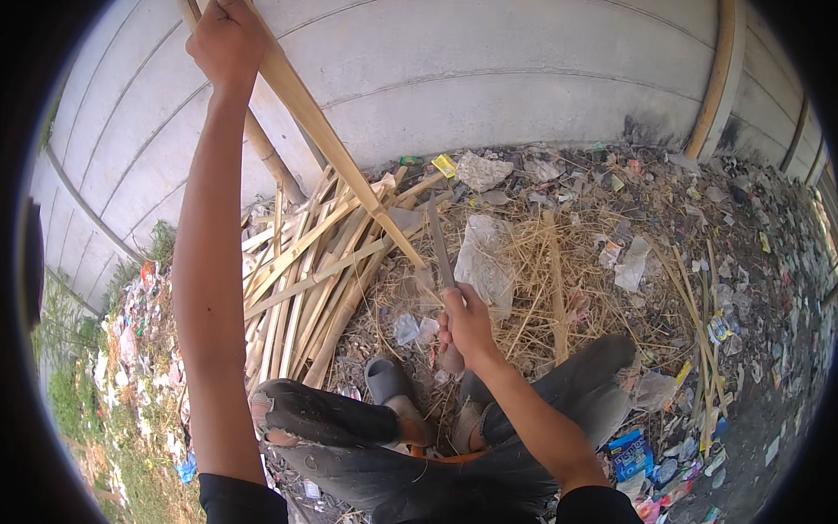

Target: The person sits on the ground and uses a large knife to split long bamboo poles into thin strips. They hold the bamboo vertically and strike it with the knife to separate the layers, then use a smaller tool to refine the strips.

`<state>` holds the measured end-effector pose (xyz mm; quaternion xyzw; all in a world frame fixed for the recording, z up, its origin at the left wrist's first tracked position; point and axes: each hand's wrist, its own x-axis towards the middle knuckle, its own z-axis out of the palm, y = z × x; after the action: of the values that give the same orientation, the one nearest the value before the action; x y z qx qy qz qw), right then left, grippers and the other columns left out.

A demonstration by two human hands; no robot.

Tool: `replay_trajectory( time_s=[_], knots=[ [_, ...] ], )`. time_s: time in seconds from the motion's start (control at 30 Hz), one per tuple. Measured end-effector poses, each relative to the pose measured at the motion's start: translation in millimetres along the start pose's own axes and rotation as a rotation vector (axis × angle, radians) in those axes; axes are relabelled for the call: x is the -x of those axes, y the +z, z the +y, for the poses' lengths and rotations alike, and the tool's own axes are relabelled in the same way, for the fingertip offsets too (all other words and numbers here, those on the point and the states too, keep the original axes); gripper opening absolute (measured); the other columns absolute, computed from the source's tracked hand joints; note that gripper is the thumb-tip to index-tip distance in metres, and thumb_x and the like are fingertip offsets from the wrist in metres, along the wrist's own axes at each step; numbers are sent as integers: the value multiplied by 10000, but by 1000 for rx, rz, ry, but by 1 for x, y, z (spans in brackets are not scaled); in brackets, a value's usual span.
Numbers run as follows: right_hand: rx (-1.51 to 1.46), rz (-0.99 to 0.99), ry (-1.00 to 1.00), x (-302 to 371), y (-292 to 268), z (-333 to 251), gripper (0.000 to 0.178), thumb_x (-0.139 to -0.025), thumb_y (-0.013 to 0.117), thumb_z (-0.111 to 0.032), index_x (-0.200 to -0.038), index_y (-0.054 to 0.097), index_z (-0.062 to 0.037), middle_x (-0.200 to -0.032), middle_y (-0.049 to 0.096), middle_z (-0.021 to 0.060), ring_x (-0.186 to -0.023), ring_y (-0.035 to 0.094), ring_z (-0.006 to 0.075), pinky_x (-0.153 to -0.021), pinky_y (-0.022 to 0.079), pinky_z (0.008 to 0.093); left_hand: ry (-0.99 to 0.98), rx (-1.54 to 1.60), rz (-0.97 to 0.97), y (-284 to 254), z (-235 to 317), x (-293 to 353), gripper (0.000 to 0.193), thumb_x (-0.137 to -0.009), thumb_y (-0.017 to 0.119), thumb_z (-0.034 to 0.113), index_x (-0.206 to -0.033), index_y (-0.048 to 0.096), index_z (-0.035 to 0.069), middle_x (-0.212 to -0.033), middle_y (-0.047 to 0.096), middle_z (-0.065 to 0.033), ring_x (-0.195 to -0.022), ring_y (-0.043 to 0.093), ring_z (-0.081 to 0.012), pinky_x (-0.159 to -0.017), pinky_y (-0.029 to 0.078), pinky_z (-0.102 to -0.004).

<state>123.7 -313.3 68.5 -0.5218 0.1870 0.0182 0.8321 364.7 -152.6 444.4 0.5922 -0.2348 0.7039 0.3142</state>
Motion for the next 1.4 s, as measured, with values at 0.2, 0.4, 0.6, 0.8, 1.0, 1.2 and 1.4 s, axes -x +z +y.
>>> replay_trajectory(
  time_s=[0.2, 0.4, 0.6, 0.8, 1.0, 1.2, 1.4],
  knots=[
    [-98, -54, -742, 48, 55, -129, 428, -1078, 493, -354, -1399, 448, -73, -704, 517, 48, -435, 467, 83, -394, 411, 250, 66, 6, 68, 3, -4, -4, 497, -1082, 475, 329, -744, 579, -20, -606, 549, -230, -546, 568, -382, -541, 421, -484],
    [-18, -181, -592, 24, 54, -14, 377, -1066, 512, -376, -1291, 473, -77, -682, 500, 51, -441, 475, 107, -407, 416, 245, -27, 27, 22, 6, 13, -7, 509, -1086, 470, 349, -759, 598, -19, -614, 558, -233, -545, 569, -375, -555, 430, -485],
    [-88, 53, 123, -14, 1, 64, 268, -1035, 578, -319, -1212, 541, -121, -691, 542, 34, -438, 485, 111, -407, 438, 307, 39, -25, 84, 7, -9, -16, 548, -1090, 466, 367, -757, 599, -48, -611, 551, -239, -537, 554, -354, -568, 429, -489],
    [-171, -103, -679, 28, 68, -71, 403, -1090, 484, -267, -1399, 437, -12, -693, 515, 11, -444, 455, 62, -400, 398, 230, -137, -115, -4, -9, -9, -2, 568, -1086, 453, 412, -800, 630, -46, -659, 596, -255, -603, 602, -387, -604, 450, -503],
    [19, -77, -361, 0, 69, 47, 321, -1068, 507, -316, -1288, 465, -87, -691, 513, 32, -468, 489, 97, -412, 431, 278, -66, -34, 51, 8, -4, -6, 576, -1081, 437, 432, -822, 649, -36, -729, 637, -276, -707, 649, -454, -669, 485, -520],
    [-100, 175, 169, 9, 13, 116, 198, -1033, 581, -285, -1084, 511, -107, -671, 541, 29, -424, 485, 122, -376, 442, 327, -60, -201, 17, 3, -23, -8, 539, -1077, 440, 427, -864, 684, -4, -771, 657, -284, -740, 654, -471, -683, 491, -536],
    [-209, 16, -440, 29, 63, -21, 387, -1080, 501, -281, -1382, 477, -39, -669, 507, 5, -438, 484, 71, -373, 431, 256, -167, -205, -8, -11, -12, -5, 538, -1065, 447, 457, -868, 686, 17, -783, 667, -277, -757, 658, -487, -674, 501, -558]
  ],
)
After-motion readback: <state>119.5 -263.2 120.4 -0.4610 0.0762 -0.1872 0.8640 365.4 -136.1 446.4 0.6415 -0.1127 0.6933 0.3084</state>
